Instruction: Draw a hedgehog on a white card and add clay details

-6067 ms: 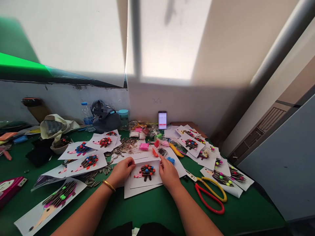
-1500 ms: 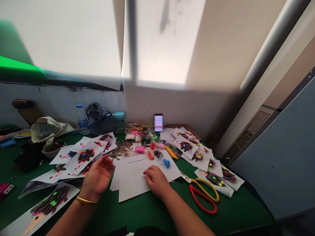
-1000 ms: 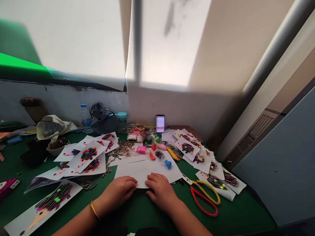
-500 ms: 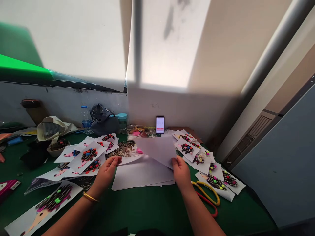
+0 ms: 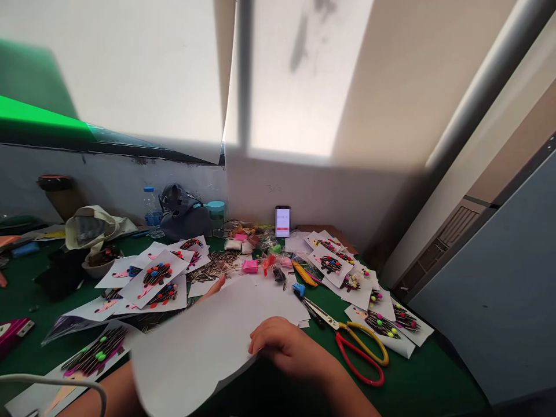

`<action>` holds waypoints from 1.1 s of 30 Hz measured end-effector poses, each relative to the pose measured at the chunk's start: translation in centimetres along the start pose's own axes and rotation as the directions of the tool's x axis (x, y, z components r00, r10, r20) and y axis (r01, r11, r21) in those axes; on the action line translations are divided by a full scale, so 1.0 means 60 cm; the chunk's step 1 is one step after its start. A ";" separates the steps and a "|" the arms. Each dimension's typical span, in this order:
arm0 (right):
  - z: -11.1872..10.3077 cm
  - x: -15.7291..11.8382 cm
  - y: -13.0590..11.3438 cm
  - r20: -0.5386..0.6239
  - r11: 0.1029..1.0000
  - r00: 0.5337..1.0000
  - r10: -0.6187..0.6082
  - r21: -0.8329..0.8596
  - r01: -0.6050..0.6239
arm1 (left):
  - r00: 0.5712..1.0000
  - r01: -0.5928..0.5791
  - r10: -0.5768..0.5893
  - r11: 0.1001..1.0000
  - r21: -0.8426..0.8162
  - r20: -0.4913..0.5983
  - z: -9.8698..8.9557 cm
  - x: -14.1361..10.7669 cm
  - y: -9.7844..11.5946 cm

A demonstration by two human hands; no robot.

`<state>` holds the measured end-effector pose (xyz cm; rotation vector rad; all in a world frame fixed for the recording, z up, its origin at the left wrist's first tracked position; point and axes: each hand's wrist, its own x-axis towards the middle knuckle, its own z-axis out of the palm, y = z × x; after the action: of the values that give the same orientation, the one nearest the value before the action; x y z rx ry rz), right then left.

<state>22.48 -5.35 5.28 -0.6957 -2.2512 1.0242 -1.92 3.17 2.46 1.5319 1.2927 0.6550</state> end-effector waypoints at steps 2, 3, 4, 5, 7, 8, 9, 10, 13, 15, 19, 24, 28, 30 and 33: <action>-0.003 -0.001 0.002 0.043 1.000 0.999 0.024 0.003 -0.024 | 0.999 0.006 -0.007 1.000 0.024 0.040 -0.006 0.004 -0.008; -0.005 -0.003 0.006 0.035 0.999 0.999 0.040 0.012 -0.040 | 0.990 0.064 -0.049 0.991 -0.115 0.129 -0.009 0.004 -0.013; -0.007 -0.007 0.010 0.012 0.998 0.998 0.055 0.026 -0.055 | 0.976 0.127 -0.081 0.966 -0.226 0.202 -0.010 0.002 -0.017; -0.010 -0.010 0.014 -0.023 0.997 0.997 0.068 0.043 -0.067 | 0.957 0.198 -0.104 0.916 -0.349 0.272 -0.011 -0.001 -0.021; -0.017 -0.018 0.022 -0.094 0.992 0.991 0.097 0.088 -0.089 | 0.923 0.324 -0.122 0.758 -0.566 0.366 -0.010 -0.007 -0.026; -0.021 -0.021 0.025 -0.122 0.988 0.986 0.117 0.112 -0.103 | 0.919 0.352 -0.127 0.687 -0.636 0.373 -0.008 -0.011 -0.027; -0.025 -0.022 0.028 -0.150 0.983 0.979 0.142 0.135 -0.122 | 0.928 0.347 -0.130 0.644 -0.682 0.350 -0.007 -0.014 -0.026; -0.029 -0.022 0.031 -0.181 0.978 0.969 0.169 0.155 -0.142 | 0.940 0.326 -0.131 0.616 -0.717 0.315 -0.006 -0.016 -0.025; -0.037 -0.010 0.039 -0.338 0.962 0.907 0.252 0.190 -0.196 | 0.974 0.223 -0.097 0.560 -0.798 0.204 -0.011 -0.021 -0.018; -0.040 0.007 0.048 -0.479 0.952 0.826 0.296 0.223 -0.212 | 0.985 0.170 -0.076 0.558 -0.812 0.154 -0.018 -0.023 -0.014; -0.030 0.044 0.086 -0.572 0.862 0.702 0.425 0.492 -0.121 | 0.993 0.117 -0.060 0.592 -0.798 0.102 -0.027 -0.025 -0.010; -0.001 0.054 0.152 -0.622 0.784 0.551 0.556 0.612 -0.100 | 0.998 0.035 0.018 0.664 -0.747 0.062 -0.019 -0.026 -0.007; 0.012 0.043 0.173 -0.655 0.825 0.534 0.534 0.542 -0.160 | 0.994 -0.038 0.107 0.582 -0.812 0.030 -0.011 -0.027 -0.013; 0.013 0.040 0.172 -0.691 0.865 0.532 0.489 0.461 -0.197 | 0.995 -0.089 0.095 0.595 -0.798 -0.040 -0.006 -0.024 -0.017; 0.014 0.041 0.169 -0.706 0.893 0.548 0.448 0.381 -0.239 | 0.987 -0.109 -0.020 0.649 -0.753 -0.160 0.001 -0.015 -0.020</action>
<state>22.45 1.64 -2.51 -1.2307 -1.2066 0.8895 -2.61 2.21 1.48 0.8070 0.8853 1.1934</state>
